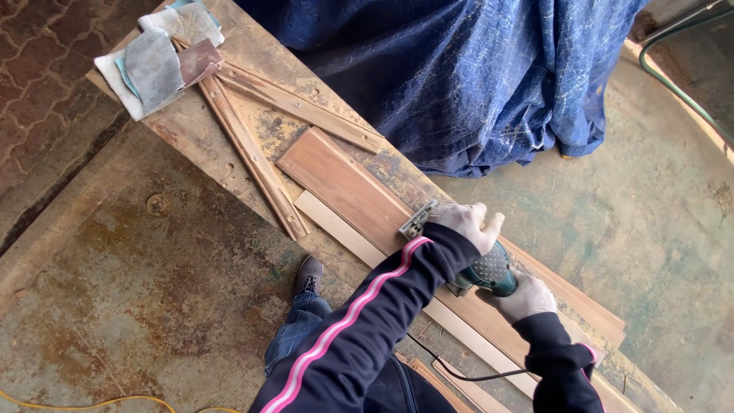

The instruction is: The recorder is using a power sander to smooth several long wooden planks on a workbench.

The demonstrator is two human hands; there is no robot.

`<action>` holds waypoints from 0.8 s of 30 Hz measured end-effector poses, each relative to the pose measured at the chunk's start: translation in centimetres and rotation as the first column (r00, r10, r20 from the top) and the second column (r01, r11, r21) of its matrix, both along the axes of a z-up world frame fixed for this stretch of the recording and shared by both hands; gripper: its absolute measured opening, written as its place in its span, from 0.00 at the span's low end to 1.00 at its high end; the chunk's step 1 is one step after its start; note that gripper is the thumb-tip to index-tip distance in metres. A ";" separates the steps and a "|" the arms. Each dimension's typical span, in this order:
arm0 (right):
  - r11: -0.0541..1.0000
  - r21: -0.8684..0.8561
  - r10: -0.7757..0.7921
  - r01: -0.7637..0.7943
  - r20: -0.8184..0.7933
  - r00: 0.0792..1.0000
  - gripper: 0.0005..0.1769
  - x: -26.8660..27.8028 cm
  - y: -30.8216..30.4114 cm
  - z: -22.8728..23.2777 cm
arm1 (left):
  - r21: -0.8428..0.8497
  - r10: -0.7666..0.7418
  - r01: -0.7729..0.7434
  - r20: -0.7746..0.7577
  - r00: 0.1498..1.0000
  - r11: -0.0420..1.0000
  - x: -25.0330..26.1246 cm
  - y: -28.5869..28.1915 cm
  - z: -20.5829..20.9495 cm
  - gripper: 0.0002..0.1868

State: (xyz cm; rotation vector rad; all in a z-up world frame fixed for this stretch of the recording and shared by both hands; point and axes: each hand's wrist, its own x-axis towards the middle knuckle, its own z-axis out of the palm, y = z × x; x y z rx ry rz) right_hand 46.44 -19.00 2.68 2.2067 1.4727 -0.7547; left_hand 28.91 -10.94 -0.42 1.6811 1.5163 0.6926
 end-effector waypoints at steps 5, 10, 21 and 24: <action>0.997 0.020 0.078 -0.078 -0.034 0.996 0.34 -4.9 1.4 1.5 | -0.054 -0.037 0.035 -0.030 0.999 0.998 -5.0 1.2 1.3 0.26; 0.991 0.083 0.106 -0.102 -0.055 0.993 0.31 -10.2 3.8 2.2 | 0.073 0.004 -0.001 -0.042 0.999 0.997 -9.9 3.5 0.5 0.24; 0.972 0.122 0.219 -0.203 -0.131 0.967 0.32 -22.7 11.1 2.6 | -0.040 0.099 -0.103 -0.089 0.991 0.994 -23.2 9.4 1.6 0.23; 0.964 0.136 0.249 -0.227 -0.174 0.953 0.33 -26.3 13.2 3.0 | 0.005 0.129 -0.129 -0.117 0.985 0.992 -27.1 11.3 0.7 0.23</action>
